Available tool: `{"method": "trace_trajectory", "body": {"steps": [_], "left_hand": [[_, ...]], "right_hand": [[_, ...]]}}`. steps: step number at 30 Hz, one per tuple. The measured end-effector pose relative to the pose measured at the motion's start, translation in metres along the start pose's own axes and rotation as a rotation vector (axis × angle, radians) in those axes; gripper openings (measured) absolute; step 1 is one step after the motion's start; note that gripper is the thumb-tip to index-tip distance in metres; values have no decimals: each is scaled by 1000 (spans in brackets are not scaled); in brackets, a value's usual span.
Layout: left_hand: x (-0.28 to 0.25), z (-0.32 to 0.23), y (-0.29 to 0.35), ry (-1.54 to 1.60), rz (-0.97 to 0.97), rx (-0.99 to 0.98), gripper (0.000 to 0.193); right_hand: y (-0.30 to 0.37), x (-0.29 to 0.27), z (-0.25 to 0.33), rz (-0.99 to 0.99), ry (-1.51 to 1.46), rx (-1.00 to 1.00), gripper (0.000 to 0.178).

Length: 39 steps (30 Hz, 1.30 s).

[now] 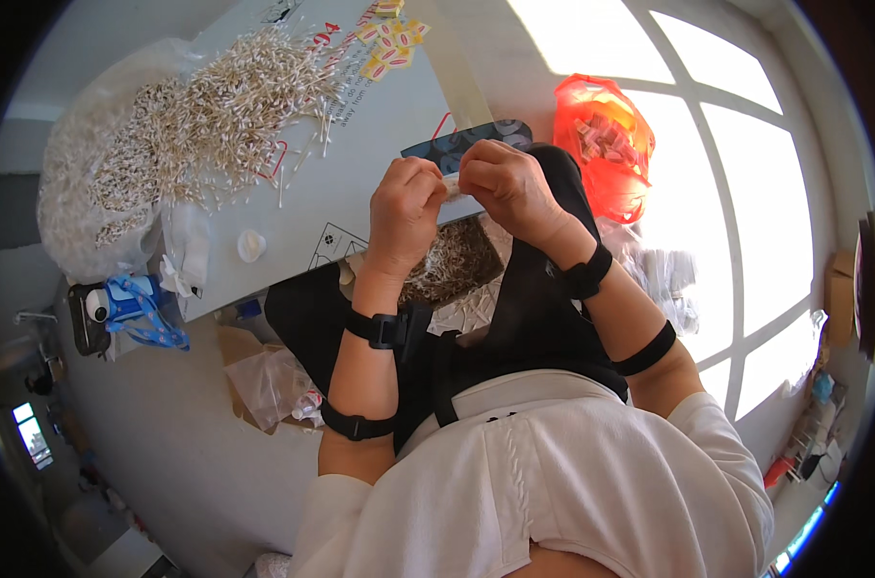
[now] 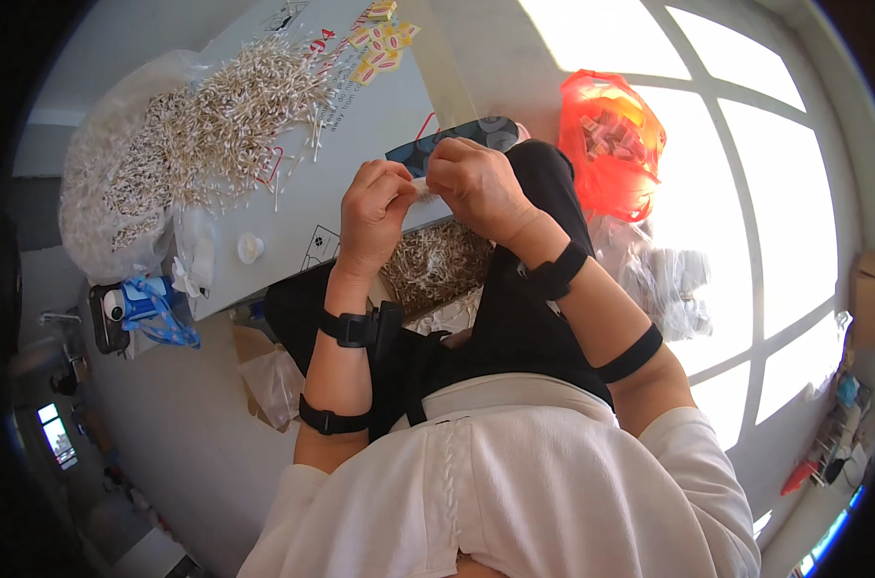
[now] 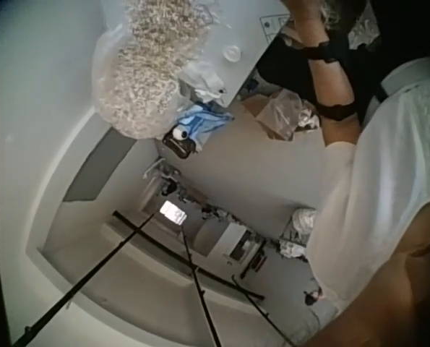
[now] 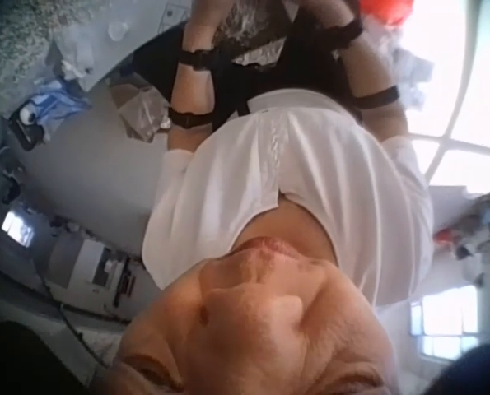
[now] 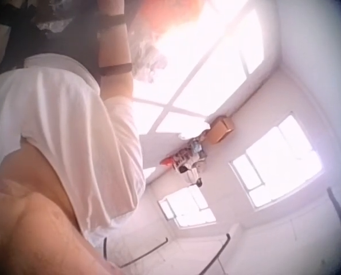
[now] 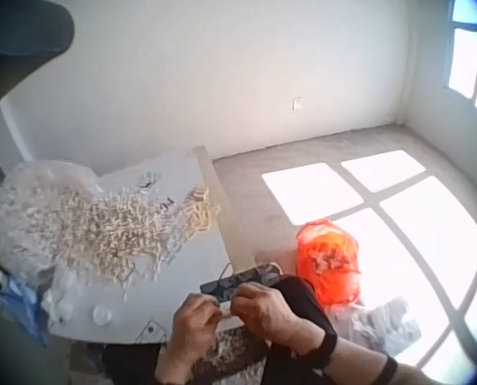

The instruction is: Organizing loose cotton swabs into bundles and placing them into small plastic bags.

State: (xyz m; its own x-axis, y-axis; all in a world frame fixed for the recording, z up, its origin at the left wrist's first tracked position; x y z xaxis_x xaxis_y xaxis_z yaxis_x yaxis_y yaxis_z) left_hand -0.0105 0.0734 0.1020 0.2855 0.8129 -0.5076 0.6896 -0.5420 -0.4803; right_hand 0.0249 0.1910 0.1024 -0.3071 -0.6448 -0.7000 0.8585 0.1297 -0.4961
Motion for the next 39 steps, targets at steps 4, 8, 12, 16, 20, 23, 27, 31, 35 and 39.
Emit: {"method": "trace_trajectory", "body": {"steps": [4,8,12,16,20,23,27,31,35,39], "left_hand": [[6,5,-6,-49,23,3,17],[0,5,3,-71,34,7,18],[0,11,4,-30,27,-6,20],[-1,15,1,-35,22,3,20],[-3,21,19,35,-7,-90,21],[1,28,10,98,18,-161,22],[0,31,14,174,9,-184,22],[-1,24,10,76,36,-71,21],[2,25,9,26,53,-66,22],[-1,14,7,38,15,-65,26]], "right_hand": [[-7,7,-13,48,58,59,9],[6,6,4,1,15,29,11],[-3,15,-9,92,44,-3,11],[-7,13,-7,57,28,-51,11],[-1,19,-2,114,54,-28,10],[2,21,-8,94,5,16,9],[0,15,-4,79,-2,-35,10],[-2,13,-1,42,64,-83,11],[-3,17,-5,77,23,-59,11],[-1,14,-3,81,-6,-57,12]]}}
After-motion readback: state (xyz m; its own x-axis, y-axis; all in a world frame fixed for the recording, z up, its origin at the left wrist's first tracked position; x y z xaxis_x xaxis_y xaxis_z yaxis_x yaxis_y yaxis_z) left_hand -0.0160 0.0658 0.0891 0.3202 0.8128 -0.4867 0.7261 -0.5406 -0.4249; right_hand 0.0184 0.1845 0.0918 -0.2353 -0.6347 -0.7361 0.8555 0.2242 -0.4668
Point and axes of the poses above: each hand's wrist, its own y-axis away from the middle knuckle, its own x-axis out of the palm, z = x × y, the point moved 9 cm from there along -y, towards the middle knuckle, and after that the axes turned 9 degrees about y, right-handed, at the moved point
